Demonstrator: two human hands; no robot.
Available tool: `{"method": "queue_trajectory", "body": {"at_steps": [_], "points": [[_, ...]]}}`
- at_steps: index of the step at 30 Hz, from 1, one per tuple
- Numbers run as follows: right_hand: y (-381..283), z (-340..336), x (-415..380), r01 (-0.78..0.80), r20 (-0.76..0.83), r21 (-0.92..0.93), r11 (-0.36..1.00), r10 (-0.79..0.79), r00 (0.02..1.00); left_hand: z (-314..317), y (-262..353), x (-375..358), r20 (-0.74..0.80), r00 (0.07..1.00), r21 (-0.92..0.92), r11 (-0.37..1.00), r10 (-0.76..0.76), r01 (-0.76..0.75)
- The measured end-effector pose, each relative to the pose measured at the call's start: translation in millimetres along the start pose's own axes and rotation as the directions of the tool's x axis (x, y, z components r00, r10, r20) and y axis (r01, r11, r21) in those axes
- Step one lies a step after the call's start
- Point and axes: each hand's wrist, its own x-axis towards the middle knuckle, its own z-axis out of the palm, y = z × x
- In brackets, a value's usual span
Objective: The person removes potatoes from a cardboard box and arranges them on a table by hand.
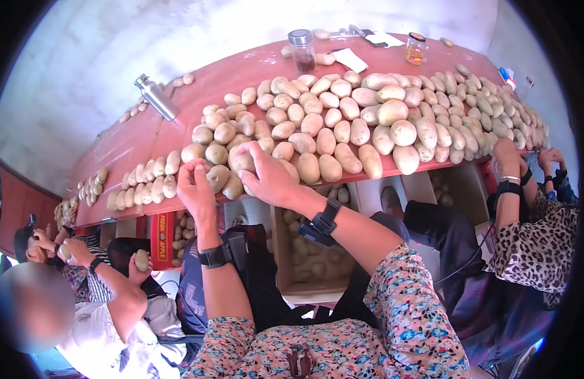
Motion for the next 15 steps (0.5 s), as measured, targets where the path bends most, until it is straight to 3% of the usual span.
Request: {"method": "queue_trajectory", "body": {"at_steps": [1, 2, 3, 6, 7, 9, 11, 13, 15], "points": [[-5, -2, 3, 0.004, 0.003, 0.003, 1.0, -0.004, 1.0, -1, 2, -1, -0.01, 1.0, -0.052, 0.999, 0.014, -0.015], [-11, -7, 5, -0.227, 0.15, 0.204, 0.952, 0.199, 0.968, -5, 3, 0, 0.067, 0.997, -0.117, 0.993, 0.03, -0.022], [-16, -12, 8, -0.461, 0.328, 0.352, 0.814, 0.354, 0.876, -9, 4, -2, 0.063, 0.998, -0.115, 0.993, 0.03, -0.023], [0, -19, 16, -0.505, 0.451, 0.49, 0.711, 0.289, 0.844, -17, 12, -4, 0.494, 0.858, -0.169, 0.983, 0.142, -0.065], [4, -21, 16, -0.534, 0.5, 0.566, 0.628, 0.254, 0.828, -16, 14, -6, 0.503, 0.853, -0.173, 0.983, 0.141, -0.061], [8, -19, 15, -0.533, 0.457, 0.559, 0.635, 0.301, 0.837, -14, 19, -9, 0.585, 0.81, -0.171, 0.982, 0.039, 0.076], [5, -18, 16, -0.554, 0.364, 0.507, 0.66, 0.419, 0.832, -8, 17, -11, 0.548, 0.837, -0.104, 0.992, 0.001, 0.067], [5, -22, 17, -0.569, 0.346, 0.487, 0.663, 0.452, 0.822, 0, 15, -13, 0.289, 0.936, 0.267, 0.922, 0.201, -0.281], [10, -28, 17, -0.504, 0.19, 0.392, 0.77, 0.468, 0.863, 4, 17, -13, 0.272, 0.942, 0.361, 0.887, 0.195, -0.288]]}}
